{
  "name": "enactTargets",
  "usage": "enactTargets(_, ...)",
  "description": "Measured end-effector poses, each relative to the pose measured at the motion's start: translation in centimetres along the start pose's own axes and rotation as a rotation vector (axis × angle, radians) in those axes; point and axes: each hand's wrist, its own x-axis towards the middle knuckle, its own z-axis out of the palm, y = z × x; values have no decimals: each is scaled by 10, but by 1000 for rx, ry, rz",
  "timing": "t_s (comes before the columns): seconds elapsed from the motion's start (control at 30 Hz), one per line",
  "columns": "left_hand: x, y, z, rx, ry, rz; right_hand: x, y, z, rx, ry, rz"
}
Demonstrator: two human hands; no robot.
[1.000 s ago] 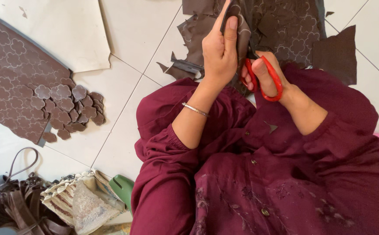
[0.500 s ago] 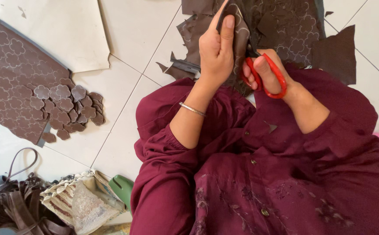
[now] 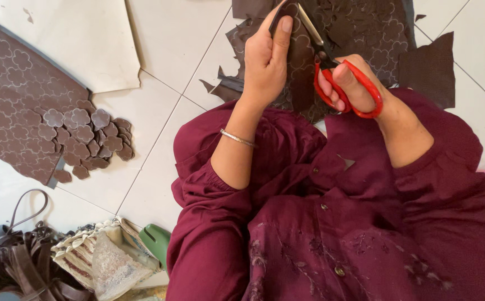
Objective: The person sits on a tiled floor and uses red-handled scissors to cut flower-shaped pieces from a brown patterned fabric. They repeatedly pick up fabric pieces, cut along the outlines, and place the finished shapes into a pink cup. The person also handles a larger sheet of the same fabric to cut additional shapes.
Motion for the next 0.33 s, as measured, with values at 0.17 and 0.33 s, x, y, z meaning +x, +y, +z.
enactTargets(0.17,1,0,-5,23,-32,-10,1,2,-1,-9,0,-24)
enactTargets(0.33,3,-3,-9,19,-57,-92,-1,3,-1,25,43,28)
